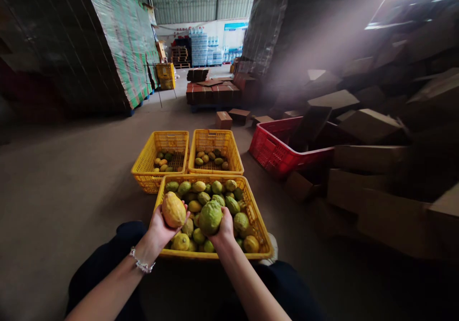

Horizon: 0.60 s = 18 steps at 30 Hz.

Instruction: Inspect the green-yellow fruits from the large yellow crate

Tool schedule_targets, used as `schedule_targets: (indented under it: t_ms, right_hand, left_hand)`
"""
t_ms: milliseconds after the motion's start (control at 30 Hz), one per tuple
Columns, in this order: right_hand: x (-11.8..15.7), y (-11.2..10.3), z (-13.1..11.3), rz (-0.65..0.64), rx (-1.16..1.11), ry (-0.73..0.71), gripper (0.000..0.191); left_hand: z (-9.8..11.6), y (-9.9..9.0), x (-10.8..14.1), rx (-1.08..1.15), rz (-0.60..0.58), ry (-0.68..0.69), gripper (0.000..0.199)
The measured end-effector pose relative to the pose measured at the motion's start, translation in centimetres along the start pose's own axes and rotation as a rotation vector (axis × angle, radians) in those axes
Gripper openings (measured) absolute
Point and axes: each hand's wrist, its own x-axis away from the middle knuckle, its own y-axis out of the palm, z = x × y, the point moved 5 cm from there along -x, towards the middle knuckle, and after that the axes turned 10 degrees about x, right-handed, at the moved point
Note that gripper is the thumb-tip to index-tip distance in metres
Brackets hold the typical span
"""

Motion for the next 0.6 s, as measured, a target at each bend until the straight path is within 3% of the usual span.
schedule_targets:
  t_ms: [267, 433, 600]
  right_hand:
    - [-0.2, -0.2, 0.0, 0.007, -0.011, 0.013, 0.025]
    - [-0.1, -0.2, -0.1, 0.029, 0.024, -0.009, 0.019]
    - [0.0, -0.1, -0.1, 0.029, 0.004, -0.005, 0.018]
  left_hand:
    - [-0.2, -0.6, -0.8, 0.009, 0.027, -0.01, 0.028]
    - [-0.4, -0.4, -1.0, 0.027, -0.055, -0.02, 0.032]
    - [0.1, -0.3, -0.6, 0.018, -0.004, -0.001, 0.038]
